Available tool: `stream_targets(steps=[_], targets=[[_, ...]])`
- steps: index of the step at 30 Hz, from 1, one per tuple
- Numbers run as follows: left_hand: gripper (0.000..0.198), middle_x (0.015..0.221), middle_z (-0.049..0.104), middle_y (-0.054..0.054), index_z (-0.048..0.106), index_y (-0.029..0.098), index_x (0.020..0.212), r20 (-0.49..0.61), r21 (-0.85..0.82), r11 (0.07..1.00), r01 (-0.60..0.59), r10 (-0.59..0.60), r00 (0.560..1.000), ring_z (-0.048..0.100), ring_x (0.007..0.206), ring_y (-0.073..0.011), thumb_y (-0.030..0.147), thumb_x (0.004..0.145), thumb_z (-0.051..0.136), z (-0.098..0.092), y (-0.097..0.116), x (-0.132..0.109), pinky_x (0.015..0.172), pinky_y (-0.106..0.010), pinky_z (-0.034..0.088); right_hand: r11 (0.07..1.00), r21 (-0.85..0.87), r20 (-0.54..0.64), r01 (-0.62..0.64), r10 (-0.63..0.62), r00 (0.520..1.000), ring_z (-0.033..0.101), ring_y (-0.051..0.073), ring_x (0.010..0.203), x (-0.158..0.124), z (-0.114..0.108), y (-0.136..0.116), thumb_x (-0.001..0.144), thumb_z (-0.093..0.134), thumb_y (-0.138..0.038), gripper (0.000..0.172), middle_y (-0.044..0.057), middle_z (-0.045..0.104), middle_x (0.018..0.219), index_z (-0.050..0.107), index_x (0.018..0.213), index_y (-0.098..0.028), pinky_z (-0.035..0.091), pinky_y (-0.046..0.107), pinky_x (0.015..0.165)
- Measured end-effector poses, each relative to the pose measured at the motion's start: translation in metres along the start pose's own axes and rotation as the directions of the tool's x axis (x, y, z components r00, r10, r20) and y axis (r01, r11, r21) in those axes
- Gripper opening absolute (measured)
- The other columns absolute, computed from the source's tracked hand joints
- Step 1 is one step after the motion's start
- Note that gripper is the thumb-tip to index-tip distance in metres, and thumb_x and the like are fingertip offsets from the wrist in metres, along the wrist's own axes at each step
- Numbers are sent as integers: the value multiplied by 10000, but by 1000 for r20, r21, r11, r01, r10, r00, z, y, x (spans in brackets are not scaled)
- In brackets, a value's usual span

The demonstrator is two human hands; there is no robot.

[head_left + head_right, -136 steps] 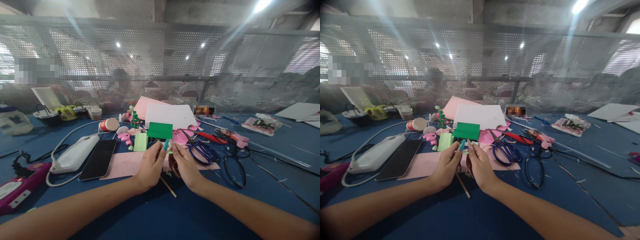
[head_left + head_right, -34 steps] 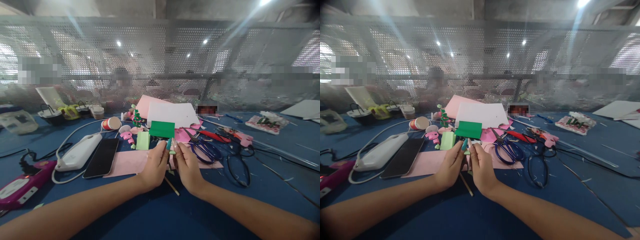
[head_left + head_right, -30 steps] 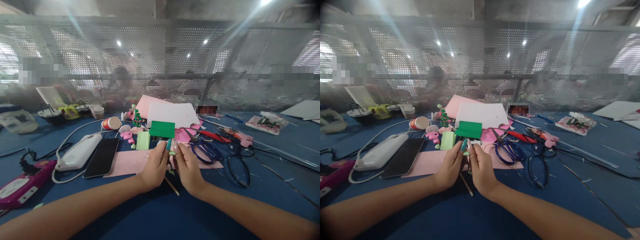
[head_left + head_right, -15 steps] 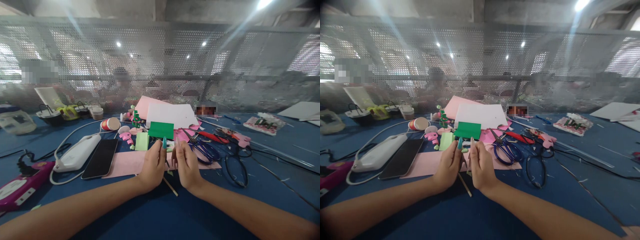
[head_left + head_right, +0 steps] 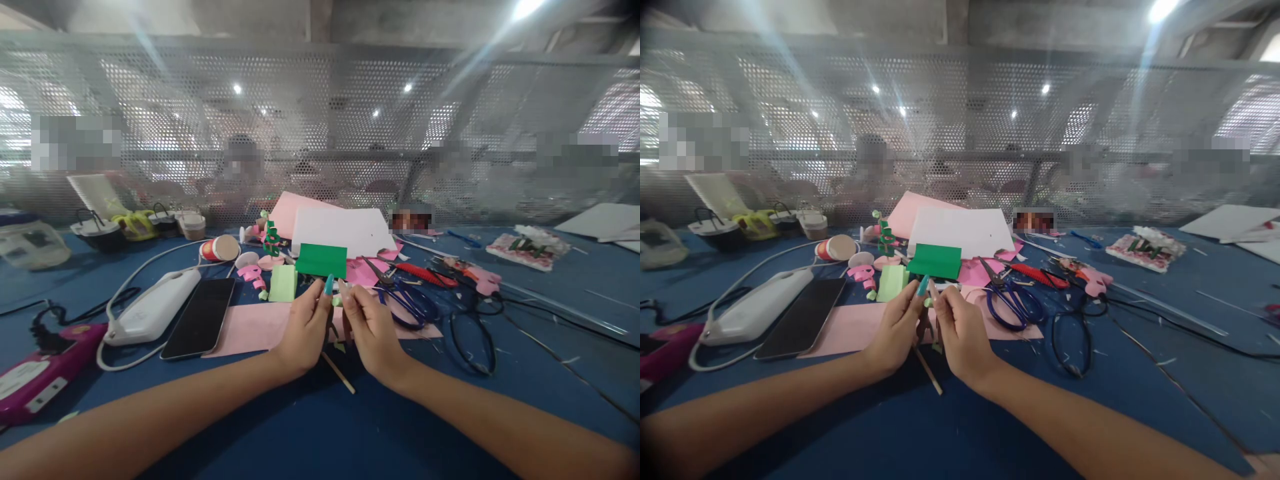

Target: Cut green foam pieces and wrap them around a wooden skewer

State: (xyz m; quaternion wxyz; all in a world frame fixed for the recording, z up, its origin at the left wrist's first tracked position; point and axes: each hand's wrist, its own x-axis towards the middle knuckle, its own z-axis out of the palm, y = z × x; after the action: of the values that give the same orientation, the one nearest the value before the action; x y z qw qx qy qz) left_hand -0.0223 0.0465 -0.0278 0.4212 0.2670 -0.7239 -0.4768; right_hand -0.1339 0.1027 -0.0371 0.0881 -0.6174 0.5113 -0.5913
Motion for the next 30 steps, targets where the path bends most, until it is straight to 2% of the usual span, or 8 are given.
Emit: stream_targets(steps=[4, 7, 13, 19, 25, 30], targets=[[294, 569, 350, 68, 436, 190, 765, 88, -126, 989, 74, -64, 994, 344, 461, -54, 470, 853, 443, 0, 0, 1, 421, -173, 293, 999, 7, 22, -32, 32, 999, 412, 94, 447, 1, -1, 3, 955, 330, -349, 312, -51, 421, 509, 398, 691, -197, 294, 215, 446], [297, 575, 360, 65, 464, 185, 795, 93, -173, 981, 87, -71, 993, 348, 467, -56, 478, 839, 462, 1, -2, 1, 414, -170, 291, 999, 41, 60, -36, 34, 998, 409, 94, 447, 2, -2, 2, 951, 333, -364, 315, -50, 423, 509, 405, 694, -196, 302, 214, 446], [291, 580, 366, 56, 446, 181, 747, 34, -38, 999, 4, -3, 999, 322, 470, -60, 445, 868, 425, -1, -1, 0, 410, -173, 289, 997, 59, 78, -58, 53, 996, 357, 89, 452, 3, -3, -2, 946, 346, -349, 298, -60, 361, 520, 386, 693, -197, 274, 216, 436], [278, 658, 420, 28, 443, 181, 769, 67, 108, 989, -106, 99, 993, 341, 539, -78, 407, 903, 355, -3, 2, -1, 446, -186, 315, 993, 102, 126, -57, 44, 991, 339, 95, 491, 4, -4, -3, 950, 337, -346, 286, -49, 361, 563, 403, 718, -193, 281, 227, 458], [297, 571, 337, 60, 417, 185, 732, 43, 59, 996, -65, 63, 997, 307, 482, -70, 433, 891, 373, -3, -1, 0, 439, -194, 295, 967, 213, 206, -137, 93, 974, 380, 102, 505, 5, -4, -3, 944, 341, -393, 273, -49, 397, 570, 438, 784, -193, 323, 219, 466], [270, 557, 359, 64, 441, 188, 745, -4, 61, 995, -77, 77, 997, 305, 463, -66, 409, 891, 389, -2, -3, -1, 435, -196, 286, 980, 160, 111, -120, 103, 988, 396, 107, 513, 2, 3, -6, 944, 341, -383, 270, -45, 412, 581, 445, 779, -196, 325, 221, 470]])
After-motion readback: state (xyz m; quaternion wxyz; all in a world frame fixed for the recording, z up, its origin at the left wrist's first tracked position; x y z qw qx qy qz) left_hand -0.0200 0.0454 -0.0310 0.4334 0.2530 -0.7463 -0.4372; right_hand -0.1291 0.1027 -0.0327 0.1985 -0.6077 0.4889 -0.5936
